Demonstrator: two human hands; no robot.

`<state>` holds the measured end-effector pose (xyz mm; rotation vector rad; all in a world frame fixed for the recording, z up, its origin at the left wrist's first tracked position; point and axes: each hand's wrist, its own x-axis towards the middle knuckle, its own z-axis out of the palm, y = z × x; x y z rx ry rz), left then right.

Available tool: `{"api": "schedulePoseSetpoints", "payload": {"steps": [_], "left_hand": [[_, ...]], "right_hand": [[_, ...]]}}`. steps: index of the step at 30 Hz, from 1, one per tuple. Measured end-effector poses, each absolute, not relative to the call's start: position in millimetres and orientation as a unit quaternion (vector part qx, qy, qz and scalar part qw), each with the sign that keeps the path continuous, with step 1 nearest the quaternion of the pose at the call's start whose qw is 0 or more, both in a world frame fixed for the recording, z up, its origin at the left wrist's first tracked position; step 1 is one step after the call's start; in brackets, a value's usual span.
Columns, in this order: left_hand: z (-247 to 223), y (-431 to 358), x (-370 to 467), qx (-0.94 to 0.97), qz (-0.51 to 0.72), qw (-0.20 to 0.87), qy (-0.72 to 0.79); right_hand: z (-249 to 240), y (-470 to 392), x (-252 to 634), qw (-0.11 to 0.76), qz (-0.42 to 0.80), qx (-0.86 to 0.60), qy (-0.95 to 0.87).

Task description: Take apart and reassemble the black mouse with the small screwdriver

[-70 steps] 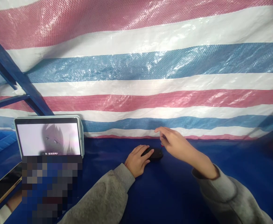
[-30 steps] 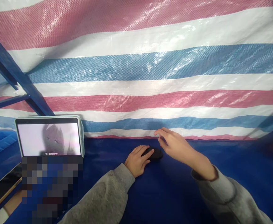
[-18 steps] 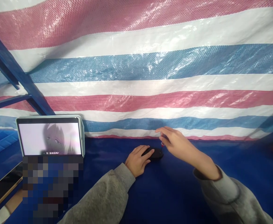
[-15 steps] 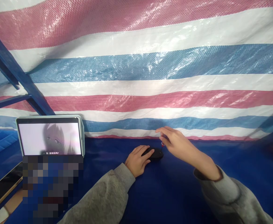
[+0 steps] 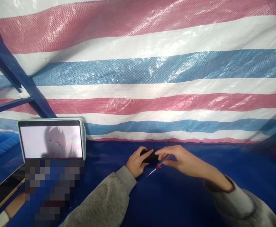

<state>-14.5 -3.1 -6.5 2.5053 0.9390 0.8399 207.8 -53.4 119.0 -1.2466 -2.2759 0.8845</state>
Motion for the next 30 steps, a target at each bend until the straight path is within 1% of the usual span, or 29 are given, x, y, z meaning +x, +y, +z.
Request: {"api": "schedulePoseSetpoints", "payload": {"steps": [6,11,13,14,16,19,21,23,26,30], "left_hand": [[-2,2,-16,0.832,0.354,0.251,0.345],[2,1,-18,0.814,0.35,0.279,0.371],[3,2,-18,0.816,0.344,0.276,0.374],[3,2,-17,0.819,0.34,0.273,0.374],[2,3,-17,0.825,0.327,0.263,0.377],[1,4,-16,0.833,0.3,0.248,0.394],[0,3,-16,0.838,0.285,0.238,0.4],[-1,3,-15,0.843,0.276,0.227,0.402],[-2,3,-15,0.843,0.271,0.219,0.41],[-2,4,-15,0.844,0.268,0.228,0.405]], "right_hand": [[90,-54,204,0.155,0.307,-0.441,-0.829],[66,-62,197,0.084,0.247,-0.427,-0.866],[59,-64,193,0.071,0.218,-0.418,-0.879],[56,-65,192,0.075,0.203,-0.414,-0.884],[52,-64,191,0.115,0.157,-0.419,-0.887],[43,-59,194,0.228,0.043,-0.456,-0.859],[34,-54,198,0.278,-0.007,-0.473,-0.836],[23,-49,200,0.276,-0.011,-0.482,-0.832],[8,-45,200,0.266,0.022,-0.503,-0.822],[-2,-44,198,0.277,0.068,-0.526,-0.801]]}}
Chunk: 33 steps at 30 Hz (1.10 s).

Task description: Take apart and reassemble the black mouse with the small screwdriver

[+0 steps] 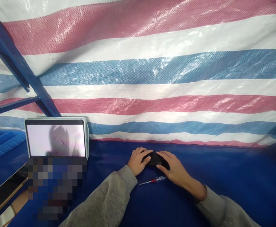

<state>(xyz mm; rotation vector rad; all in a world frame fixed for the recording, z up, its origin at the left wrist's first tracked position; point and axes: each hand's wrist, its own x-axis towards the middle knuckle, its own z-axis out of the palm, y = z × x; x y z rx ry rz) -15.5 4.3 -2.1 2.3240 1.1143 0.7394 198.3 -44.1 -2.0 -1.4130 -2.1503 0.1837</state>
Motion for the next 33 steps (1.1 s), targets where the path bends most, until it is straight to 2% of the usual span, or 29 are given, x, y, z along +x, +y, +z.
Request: {"api": "schedulePoseSetpoints", "payload": {"steps": [5,15,24,33], "left_hand": [[-3,8,-18,0.86,0.242,0.258,0.367],[0,4,-17,0.845,0.265,0.276,0.375],[-2,5,-17,0.843,0.247,0.291,0.379],[1,7,-18,0.791,0.335,0.291,0.421]], "right_hand": [[-6,-44,200,0.3,0.086,-0.516,-0.798],[-12,-45,204,0.321,0.108,-0.508,-0.792],[-3,-45,202,0.373,0.133,-0.5,-0.77],[-12,-33,205,0.41,0.159,-0.573,-0.691]]}}
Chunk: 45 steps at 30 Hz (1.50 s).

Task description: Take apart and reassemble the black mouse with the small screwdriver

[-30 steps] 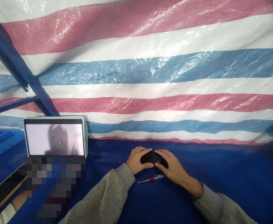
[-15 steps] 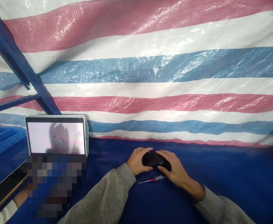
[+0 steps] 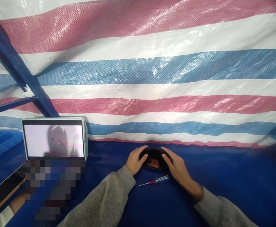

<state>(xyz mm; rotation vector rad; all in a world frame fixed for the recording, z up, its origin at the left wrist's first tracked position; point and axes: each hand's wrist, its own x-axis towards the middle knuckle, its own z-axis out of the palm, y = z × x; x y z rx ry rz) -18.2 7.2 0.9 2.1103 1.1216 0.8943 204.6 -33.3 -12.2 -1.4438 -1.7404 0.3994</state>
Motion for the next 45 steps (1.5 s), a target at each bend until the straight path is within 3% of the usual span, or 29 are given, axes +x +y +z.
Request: {"api": "schedulePoseSetpoints", "payload": {"steps": [16,19,27,36,45], "left_hand": [[-1,4,-18,0.793,0.38,0.162,0.448],[6,-3,-17,0.842,0.364,0.123,0.379],[8,-7,-17,0.884,0.304,0.118,0.334],[10,-2,-11,0.836,0.433,0.133,0.309],[2,-1,1,0.818,0.469,0.124,0.311]], "right_hand": [[-22,-29,207,0.425,0.102,-0.549,-0.712],[-20,-30,207,0.43,0.101,-0.547,-0.711],[-15,-33,205,0.441,0.081,-0.553,-0.702],[8,-47,193,0.475,0.042,-0.517,-0.711],[1,-41,190,0.474,0.033,-0.534,-0.7]]}}
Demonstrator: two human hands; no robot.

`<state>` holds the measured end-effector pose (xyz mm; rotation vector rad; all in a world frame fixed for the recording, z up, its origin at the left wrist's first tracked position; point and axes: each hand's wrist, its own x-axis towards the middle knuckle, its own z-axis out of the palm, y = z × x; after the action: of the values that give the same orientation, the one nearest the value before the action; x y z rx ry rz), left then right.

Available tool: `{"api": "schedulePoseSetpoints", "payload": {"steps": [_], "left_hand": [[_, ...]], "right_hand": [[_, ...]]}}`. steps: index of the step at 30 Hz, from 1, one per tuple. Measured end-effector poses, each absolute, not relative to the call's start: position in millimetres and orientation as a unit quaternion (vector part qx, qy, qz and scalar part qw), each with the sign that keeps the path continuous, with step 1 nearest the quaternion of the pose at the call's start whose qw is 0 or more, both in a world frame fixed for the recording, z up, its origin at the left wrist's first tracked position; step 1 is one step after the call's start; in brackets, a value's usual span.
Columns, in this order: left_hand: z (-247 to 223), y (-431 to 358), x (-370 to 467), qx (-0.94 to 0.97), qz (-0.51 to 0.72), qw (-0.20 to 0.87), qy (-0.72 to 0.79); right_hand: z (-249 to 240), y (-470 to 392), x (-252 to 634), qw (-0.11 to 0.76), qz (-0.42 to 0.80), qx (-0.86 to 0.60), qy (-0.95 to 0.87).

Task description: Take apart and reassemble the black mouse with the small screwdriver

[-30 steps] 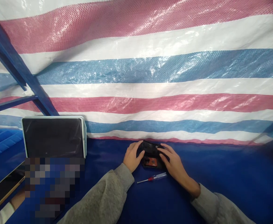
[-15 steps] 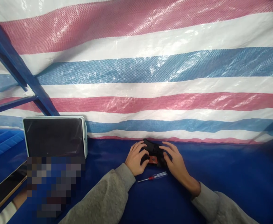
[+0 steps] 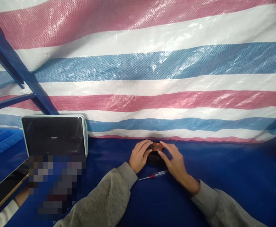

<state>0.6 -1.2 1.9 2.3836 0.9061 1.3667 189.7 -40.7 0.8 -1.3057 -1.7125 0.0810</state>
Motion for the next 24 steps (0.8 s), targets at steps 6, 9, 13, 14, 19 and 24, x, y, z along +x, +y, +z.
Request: {"api": "schedulePoseSetpoints", "payload": {"steps": [6,9,13,14,19,24], "left_hand": [[1.8,-4.4,-1.1,0.815,0.493,0.121,0.281],[2.4,-3.6,-1.9,0.815,0.497,0.135,0.265],[0.3,-0.3,-2.3,0.818,0.501,0.152,0.237],[-0.5,0.2,-2.3,0.818,0.503,0.153,0.234],[-1.3,-0.4,-2.5,0.81,0.511,0.142,0.249],[1.3,-1.2,-3.7,0.808,0.517,0.138,0.248]], "right_hand": [[-4.8,-39.8,191.5,0.482,0.025,-0.525,-0.701],[-4.9,-40.1,192.4,0.488,0.024,-0.523,-0.699],[-2.7,-41.1,192.6,0.496,0.029,-0.523,-0.693],[-2.2,-41.3,192.5,0.496,0.033,-0.525,-0.69],[-2.3,-43.0,190.2,0.495,0.068,-0.549,-0.67],[-3.7,-44.8,188.6,0.494,0.103,-0.556,-0.66]]}}
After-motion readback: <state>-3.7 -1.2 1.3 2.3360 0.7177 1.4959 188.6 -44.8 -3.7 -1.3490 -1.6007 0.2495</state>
